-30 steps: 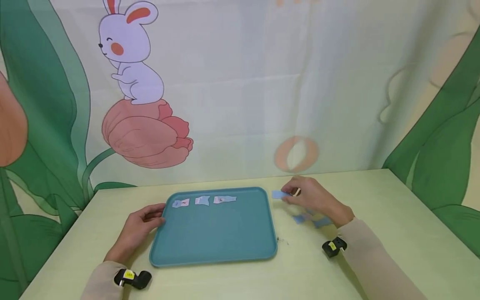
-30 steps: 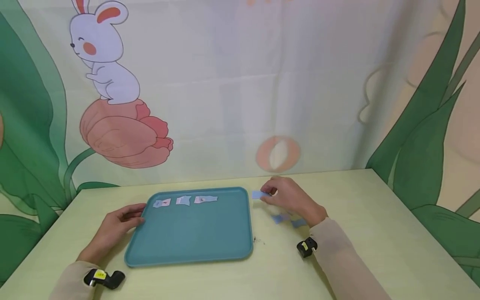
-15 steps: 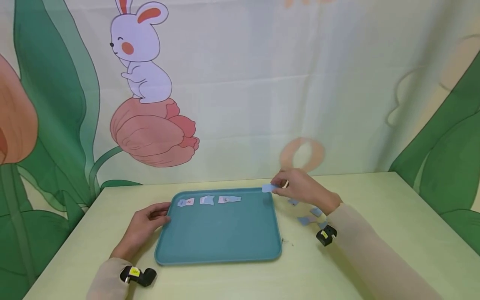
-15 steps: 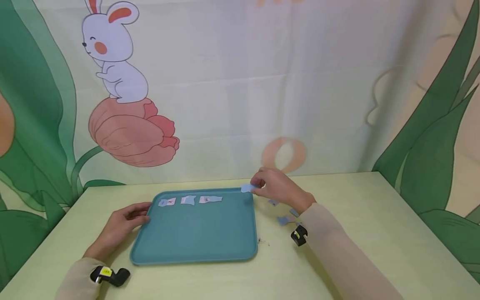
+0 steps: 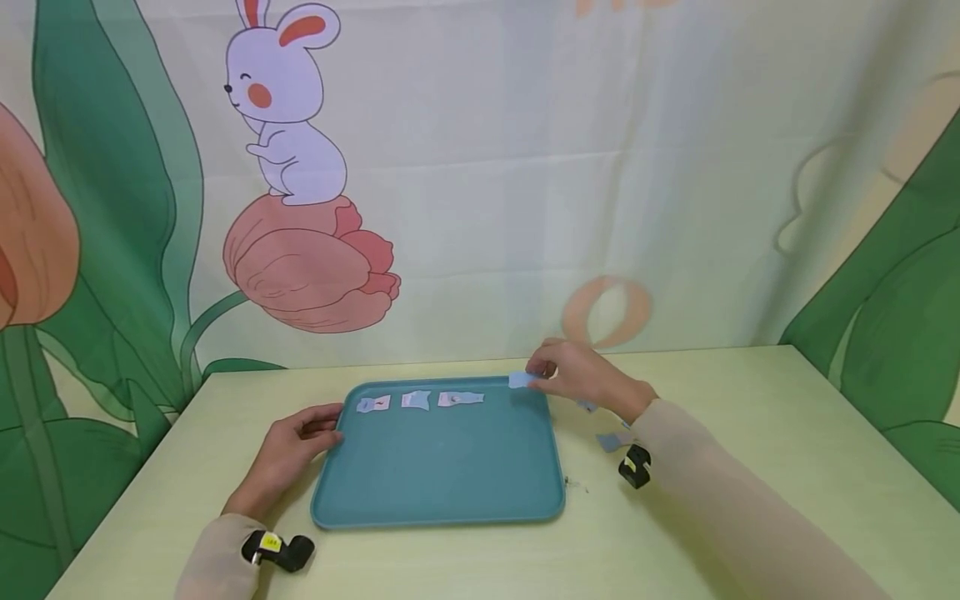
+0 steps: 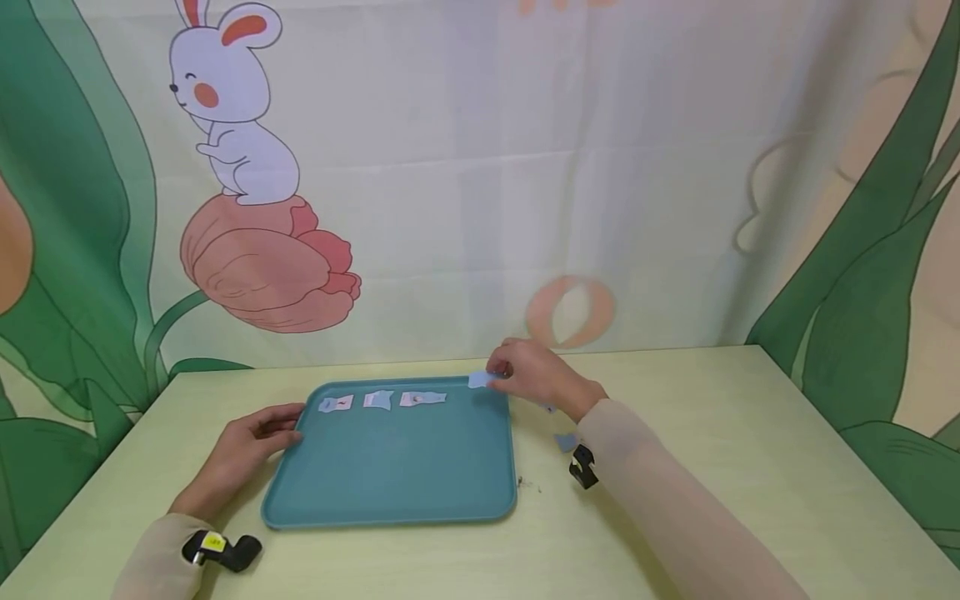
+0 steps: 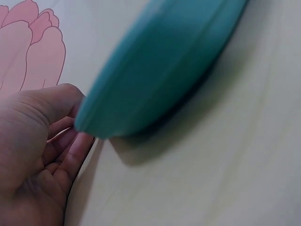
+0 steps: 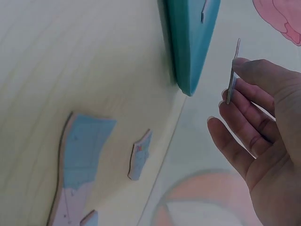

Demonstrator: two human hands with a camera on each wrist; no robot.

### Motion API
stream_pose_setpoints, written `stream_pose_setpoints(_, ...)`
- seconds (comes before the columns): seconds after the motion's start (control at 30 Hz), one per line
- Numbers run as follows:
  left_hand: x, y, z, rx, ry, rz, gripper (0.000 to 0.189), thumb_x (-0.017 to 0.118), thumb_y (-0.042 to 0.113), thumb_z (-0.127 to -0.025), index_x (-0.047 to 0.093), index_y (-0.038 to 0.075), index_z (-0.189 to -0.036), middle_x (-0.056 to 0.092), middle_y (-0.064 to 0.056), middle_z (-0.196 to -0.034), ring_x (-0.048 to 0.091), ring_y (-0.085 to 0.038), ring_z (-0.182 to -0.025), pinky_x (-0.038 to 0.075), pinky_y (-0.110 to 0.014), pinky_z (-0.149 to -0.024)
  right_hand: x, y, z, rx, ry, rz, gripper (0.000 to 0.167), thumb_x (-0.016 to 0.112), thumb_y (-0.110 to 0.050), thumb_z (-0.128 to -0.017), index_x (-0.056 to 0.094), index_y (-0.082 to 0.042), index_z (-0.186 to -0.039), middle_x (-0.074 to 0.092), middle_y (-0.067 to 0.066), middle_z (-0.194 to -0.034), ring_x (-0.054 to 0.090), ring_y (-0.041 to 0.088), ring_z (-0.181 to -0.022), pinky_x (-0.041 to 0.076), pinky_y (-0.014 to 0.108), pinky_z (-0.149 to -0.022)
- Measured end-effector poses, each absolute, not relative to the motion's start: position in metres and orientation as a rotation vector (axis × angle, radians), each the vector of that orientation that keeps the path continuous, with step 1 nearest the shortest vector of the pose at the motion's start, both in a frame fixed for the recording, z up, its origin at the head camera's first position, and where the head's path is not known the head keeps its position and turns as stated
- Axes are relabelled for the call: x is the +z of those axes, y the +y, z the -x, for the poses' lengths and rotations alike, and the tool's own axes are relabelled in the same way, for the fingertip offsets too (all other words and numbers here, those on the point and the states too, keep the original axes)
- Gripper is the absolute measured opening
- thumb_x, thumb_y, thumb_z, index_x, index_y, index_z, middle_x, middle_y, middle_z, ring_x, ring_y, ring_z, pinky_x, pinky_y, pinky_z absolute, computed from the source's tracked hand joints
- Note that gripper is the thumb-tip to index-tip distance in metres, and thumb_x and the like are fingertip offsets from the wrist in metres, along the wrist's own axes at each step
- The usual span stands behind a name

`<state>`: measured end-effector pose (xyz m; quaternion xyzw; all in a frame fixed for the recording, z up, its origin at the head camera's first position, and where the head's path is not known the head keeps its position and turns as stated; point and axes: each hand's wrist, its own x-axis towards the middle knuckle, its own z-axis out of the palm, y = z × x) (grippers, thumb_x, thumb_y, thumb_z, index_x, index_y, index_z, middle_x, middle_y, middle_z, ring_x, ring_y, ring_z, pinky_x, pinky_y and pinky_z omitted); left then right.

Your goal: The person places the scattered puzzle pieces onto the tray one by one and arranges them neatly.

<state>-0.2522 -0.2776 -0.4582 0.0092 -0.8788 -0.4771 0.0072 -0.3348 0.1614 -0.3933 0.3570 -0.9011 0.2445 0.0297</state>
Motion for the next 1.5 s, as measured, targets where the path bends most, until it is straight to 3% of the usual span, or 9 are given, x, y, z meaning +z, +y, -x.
stream_pose_setpoints(0.47,-0.46,-0.279,0.254,-1.497,-2.746,-0.031,0.053,0.07,0.009,-0.103,0.054,-0.001,-0.152,0.061,-0.023,-0.144,0.06,-0.036,-0.127,0.054,-0.044,-0.106,-0.401,0.139,0.336,0.695,-2.887,-1.092,0.016,0.083,-0.012,-0.093,0.078,-0.003,-0.106,0.067,0.002,-0.098,0.065,0.018,-0.09,0.059,0.032,-0.085)
stream_pose_setpoints(1.5,-0.461,-0.28,0.254,-1.497,-2.741,-0.019,0.053,0.07,0.008,-0.103,0.054,-0.001,-0.152,0.061,-0.023,-0.143,0.06,-0.037,-0.126,0.055,-0.043,-0.106,-0.412,0.127,0.341,0.488,-2.958,-1.034,0.014,0.081,-0.017,-0.096,0.08,-0.007,-0.106,0.067,0.0,-0.098,0.067,0.018,-0.094,0.059,0.035,-0.088)
